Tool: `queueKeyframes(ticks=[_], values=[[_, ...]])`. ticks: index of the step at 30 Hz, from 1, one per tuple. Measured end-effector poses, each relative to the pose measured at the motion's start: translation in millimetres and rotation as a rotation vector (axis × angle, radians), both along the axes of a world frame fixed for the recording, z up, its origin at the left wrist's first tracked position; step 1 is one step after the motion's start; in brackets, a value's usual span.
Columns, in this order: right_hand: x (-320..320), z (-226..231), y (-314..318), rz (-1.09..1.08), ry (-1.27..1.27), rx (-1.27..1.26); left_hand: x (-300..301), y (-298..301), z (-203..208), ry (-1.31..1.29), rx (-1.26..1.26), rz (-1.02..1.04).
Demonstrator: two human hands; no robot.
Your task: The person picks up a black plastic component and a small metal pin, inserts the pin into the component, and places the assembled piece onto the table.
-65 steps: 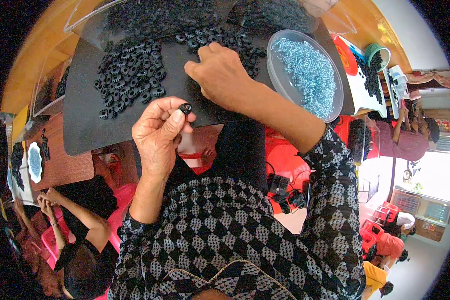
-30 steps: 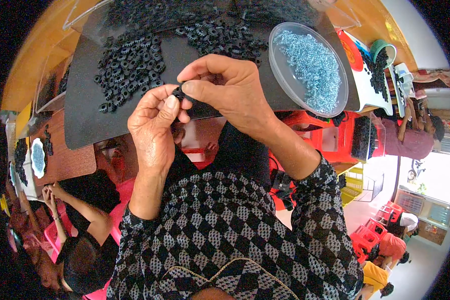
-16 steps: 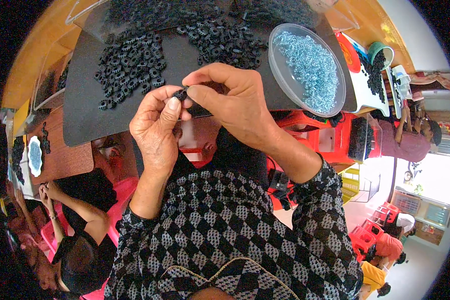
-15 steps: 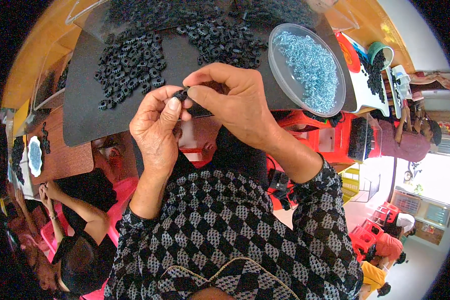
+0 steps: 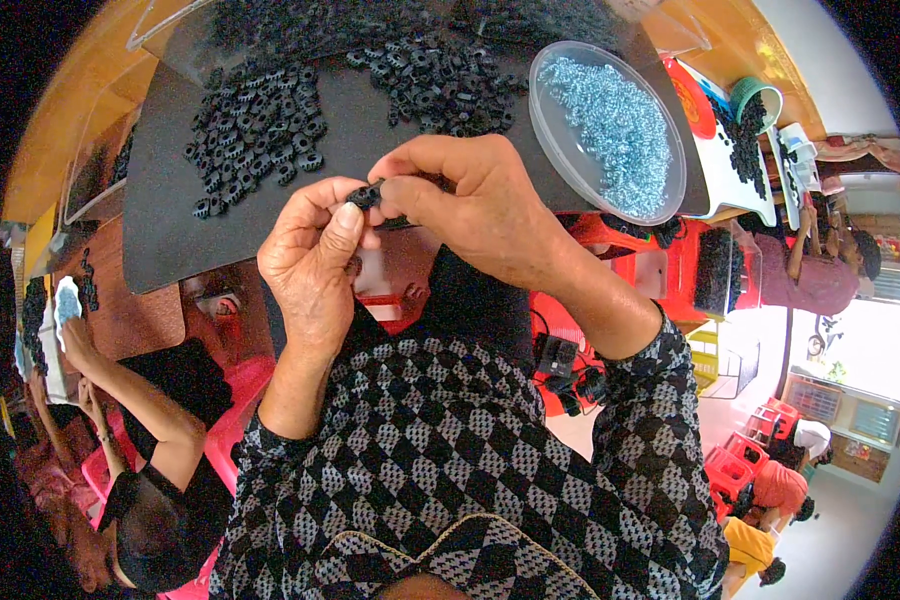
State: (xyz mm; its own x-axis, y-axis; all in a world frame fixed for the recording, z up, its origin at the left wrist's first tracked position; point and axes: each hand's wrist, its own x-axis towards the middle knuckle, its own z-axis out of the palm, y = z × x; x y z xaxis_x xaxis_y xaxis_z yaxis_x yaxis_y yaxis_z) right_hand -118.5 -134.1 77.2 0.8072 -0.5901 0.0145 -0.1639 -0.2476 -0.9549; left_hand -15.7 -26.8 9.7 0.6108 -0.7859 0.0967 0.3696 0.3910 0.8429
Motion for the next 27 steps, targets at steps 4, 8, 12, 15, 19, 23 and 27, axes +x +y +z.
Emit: queueKeyframes(ticks=[4,8,12,15,19,23,27], values=[[-1,-1,0,-0.009,0.020,0.002,1,0,-4,-0.031,-0.007,-0.013],[0,1,-2,0.012,0.045,0.003,2,3,-3,-0.001,-0.003,-0.046],[0,6,-11,0.097,0.117,0.015,3,4,-3,-0.017,0.006,-0.058],[-1,12,-15,0.125,0.188,0.038,4,3,-5,-0.042,0.020,-0.055],[-3,6,-17,0.157,0.254,-0.071,4,3,-8,-0.001,0.080,-0.098],[5,16,-12,0.130,0.287,-0.144,4,4,-8,-0.021,0.091,-0.105],[7,17,-15,0.178,0.334,-0.184,3,4,-12,-0.052,0.082,-0.092]])
